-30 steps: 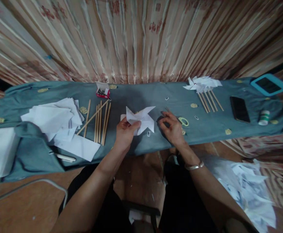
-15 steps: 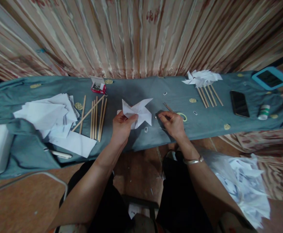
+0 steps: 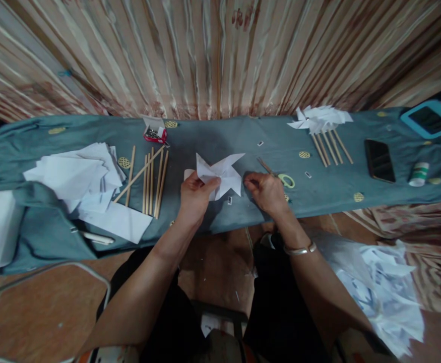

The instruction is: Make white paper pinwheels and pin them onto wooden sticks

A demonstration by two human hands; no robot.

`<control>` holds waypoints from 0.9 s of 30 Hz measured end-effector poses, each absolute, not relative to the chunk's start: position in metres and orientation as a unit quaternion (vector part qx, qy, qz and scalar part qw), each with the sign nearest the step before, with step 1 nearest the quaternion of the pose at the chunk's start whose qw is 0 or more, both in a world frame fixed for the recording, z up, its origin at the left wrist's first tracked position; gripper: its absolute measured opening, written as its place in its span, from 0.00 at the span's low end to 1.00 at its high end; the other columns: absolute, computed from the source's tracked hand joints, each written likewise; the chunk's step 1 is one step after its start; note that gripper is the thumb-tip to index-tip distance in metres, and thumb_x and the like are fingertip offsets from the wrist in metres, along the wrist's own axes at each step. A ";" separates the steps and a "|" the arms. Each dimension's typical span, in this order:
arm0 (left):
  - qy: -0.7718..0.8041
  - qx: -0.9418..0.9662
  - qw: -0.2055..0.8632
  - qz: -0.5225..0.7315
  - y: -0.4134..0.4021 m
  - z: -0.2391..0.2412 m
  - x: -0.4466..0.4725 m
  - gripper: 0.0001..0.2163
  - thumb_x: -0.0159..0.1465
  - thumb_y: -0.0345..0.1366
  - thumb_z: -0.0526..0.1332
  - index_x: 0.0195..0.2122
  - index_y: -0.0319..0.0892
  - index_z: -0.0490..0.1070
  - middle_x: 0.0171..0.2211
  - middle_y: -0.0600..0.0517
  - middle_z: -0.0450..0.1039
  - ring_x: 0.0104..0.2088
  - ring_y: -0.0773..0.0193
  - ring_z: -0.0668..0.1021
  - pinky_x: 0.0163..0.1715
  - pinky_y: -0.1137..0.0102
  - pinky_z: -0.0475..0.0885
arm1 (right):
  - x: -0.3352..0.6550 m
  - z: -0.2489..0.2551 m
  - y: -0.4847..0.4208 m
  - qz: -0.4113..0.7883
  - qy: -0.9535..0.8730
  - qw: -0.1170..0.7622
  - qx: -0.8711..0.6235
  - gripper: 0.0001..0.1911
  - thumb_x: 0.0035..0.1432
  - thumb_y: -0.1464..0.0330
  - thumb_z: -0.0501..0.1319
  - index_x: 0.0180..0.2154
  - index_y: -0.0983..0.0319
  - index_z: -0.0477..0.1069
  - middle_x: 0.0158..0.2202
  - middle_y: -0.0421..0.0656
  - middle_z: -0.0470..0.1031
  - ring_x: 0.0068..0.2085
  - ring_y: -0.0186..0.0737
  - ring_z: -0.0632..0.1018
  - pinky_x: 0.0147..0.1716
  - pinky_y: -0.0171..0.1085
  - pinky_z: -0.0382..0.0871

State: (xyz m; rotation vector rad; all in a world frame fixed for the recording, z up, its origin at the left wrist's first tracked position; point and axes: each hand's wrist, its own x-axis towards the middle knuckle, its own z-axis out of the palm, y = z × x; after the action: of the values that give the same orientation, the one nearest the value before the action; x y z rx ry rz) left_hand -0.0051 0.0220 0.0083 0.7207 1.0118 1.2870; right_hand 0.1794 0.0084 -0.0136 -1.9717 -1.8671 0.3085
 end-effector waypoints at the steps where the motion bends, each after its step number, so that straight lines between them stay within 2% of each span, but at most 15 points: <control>1: 0.440 0.312 0.627 0.562 0.022 0.008 -0.005 0.10 0.41 0.32 0.71 0.26 0.42 0.76 0.26 0.56 0.78 0.28 0.66 0.77 0.37 0.69 0.72 | 0.179 -0.014 0.007 0.096 -0.677 0.194 -0.704 0.11 0.59 0.69 0.58 0.35 0.58 0.80 0.33 0.45 0.82 0.37 0.49 0.80 0.38 0.42 0.71; 5: 0.439 0.310 0.630 0.561 0.023 0.008 -0.005 0.10 0.40 0.32 0.71 0.26 0.42 0.77 0.26 0.57 0.78 0.27 0.67 0.76 0.35 0.70 0.72 | 0.181 -0.016 0.004 0.077 -0.689 0.193 -0.695 0.12 0.60 0.72 0.56 0.35 0.61 0.79 0.36 0.50 0.82 0.40 0.50 0.80 0.44 0.44 0.70; 8: 0.437 0.316 0.623 0.567 0.024 0.007 -0.005 0.09 0.41 0.32 0.71 0.25 0.42 0.77 0.25 0.57 0.78 0.26 0.68 0.76 0.34 0.70 0.72 | 0.184 -0.020 0.005 0.135 -0.699 0.247 -0.657 0.10 0.59 0.72 0.58 0.31 0.59 0.79 0.37 0.47 0.82 0.42 0.48 0.80 0.48 0.44 0.71; 13: 0.433 0.326 0.614 0.574 0.026 0.005 -0.006 0.08 0.41 0.32 0.71 0.24 0.42 0.76 0.25 0.56 0.78 0.26 0.67 0.77 0.34 0.70 0.72 | 0.186 -0.031 0.004 0.189 -0.699 0.309 -0.616 0.05 0.52 0.72 0.64 0.28 0.58 0.79 0.51 0.47 0.76 0.53 0.51 0.76 0.55 0.50 0.68; 16: 0.438 0.327 0.609 0.575 0.027 0.004 -0.006 0.09 0.41 0.32 0.71 0.25 0.42 0.77 0.25 0.56 0.79 0.27 0.66 0.77 0.34 0.70 0.72 | 0.191 -0.035 0.002 0.188 -0.696 0.316 -0.616 0.05 0.52 0.72 0.64 0.29 0.58 0.79 0.54 0.48 0.74 0.54 0.51 0.75 0.56 0.52 0.67; 21: 0.442 0.324 0.604 0.578 0.029 0.002 -0.007 0.10 0.40 0.32 0.72 0.25 0.42 0.77 0.25 0.56 0.79 0.27 0.67 0.77 0.33 0.70 0.72 | 0.200 -0.027 0.000 0.183 -0.702 0.315 -0.612 0.06 0.53 0.72 0.63 0.31 0.57 0.79 0.49 0.46 0.78 0.52 0.49 0.77 0.56 0.52 0.67; 24: 0.437 0.328 0.609 0.575 0.029 0.000 -0.006 0.09 0.41 0.32 0.72 0.26 0.42 0.77 0.26 0.55 0.79 0.27 0.66 0.78 0.33 0.70 0.72 | 0.197 -0.018 -0.003 0.197 -0.704 0.309 -0.608 0.08 0.58 0.70 0.60 0.34 0.58 0.79 0.40 0.45 0.81 0.44 0.46 0.80 0.50 0.47 0.70; 27: 0.437 0.338 0.612 0.567 0.027 0.000 -0.004 0.09 0.42 0.32 0.72 0.26 0.42 0.77 0.26 0.55 0.79 0.28 0.65 0.78 0.34 0.69 0.73 | 0.188 -0.013 -0.005 0.179 -0.704 0.277 -0.629 0.07 0.59 0.68 0.62 0.34 0.59 0.79 0.36 0.45 0.82 0.39 0.47 0.80 0.45 0.45 0.71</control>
State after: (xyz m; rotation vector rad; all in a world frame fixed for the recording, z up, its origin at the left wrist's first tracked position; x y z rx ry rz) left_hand -0.0043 0.0268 0.0003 0.7788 1.0086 1.3073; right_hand 0.1880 -0.0046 -0.0128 -1.6883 -1.8903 0.4799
